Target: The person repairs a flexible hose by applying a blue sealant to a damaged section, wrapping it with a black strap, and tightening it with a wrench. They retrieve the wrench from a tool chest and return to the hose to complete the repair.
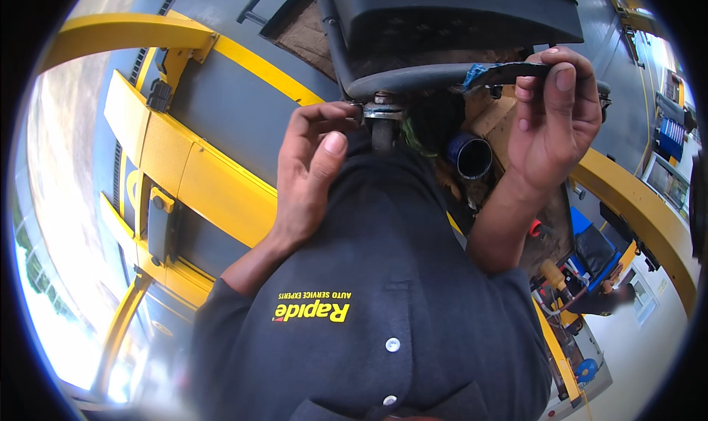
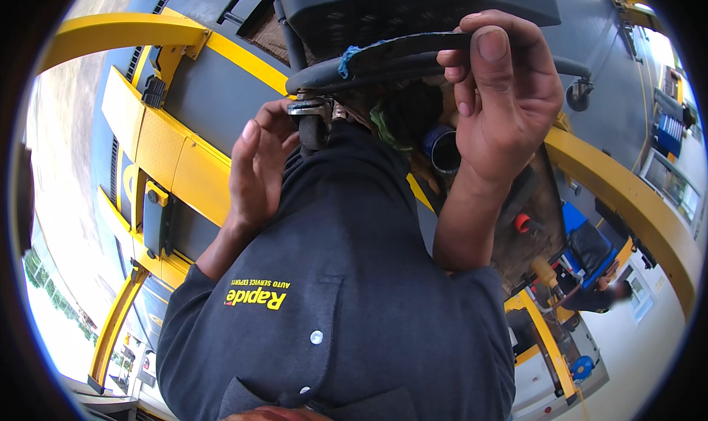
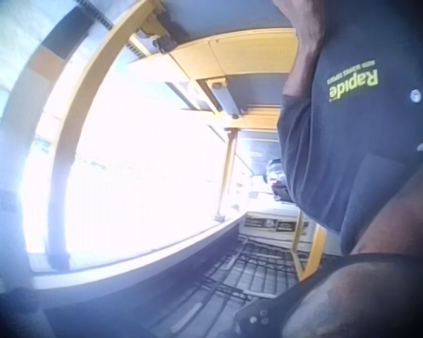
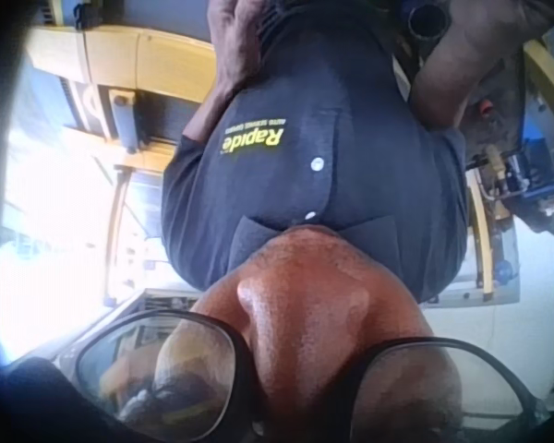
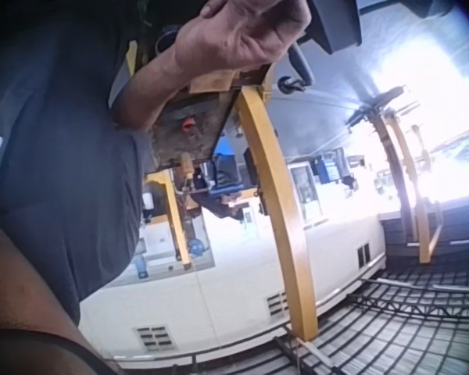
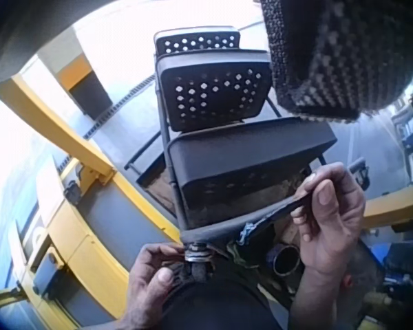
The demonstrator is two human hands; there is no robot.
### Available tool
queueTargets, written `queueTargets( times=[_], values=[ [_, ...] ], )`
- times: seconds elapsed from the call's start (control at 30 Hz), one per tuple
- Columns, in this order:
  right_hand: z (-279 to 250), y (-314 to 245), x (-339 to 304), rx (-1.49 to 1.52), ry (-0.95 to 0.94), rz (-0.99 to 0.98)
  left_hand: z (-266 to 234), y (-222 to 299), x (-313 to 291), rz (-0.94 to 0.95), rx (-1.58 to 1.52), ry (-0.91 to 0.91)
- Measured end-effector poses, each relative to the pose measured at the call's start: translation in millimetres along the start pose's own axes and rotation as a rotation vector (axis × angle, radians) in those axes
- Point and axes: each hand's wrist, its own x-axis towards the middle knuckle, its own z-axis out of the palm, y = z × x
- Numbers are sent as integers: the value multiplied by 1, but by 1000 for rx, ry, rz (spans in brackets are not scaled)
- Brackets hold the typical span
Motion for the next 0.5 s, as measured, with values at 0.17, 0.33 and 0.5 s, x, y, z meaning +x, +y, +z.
queueTargets(
  times=[0.17,0.33,0.5],
  values=[
    [9,2,-1,-22,31,-25,17,19,-13,739,851,274],
    [7,3,-1,35,37,-55,58,33,-4,875,1244,383],
    [10,8,-3,61,73,-86,72,29,-3,849,1359,471]
  ],
)
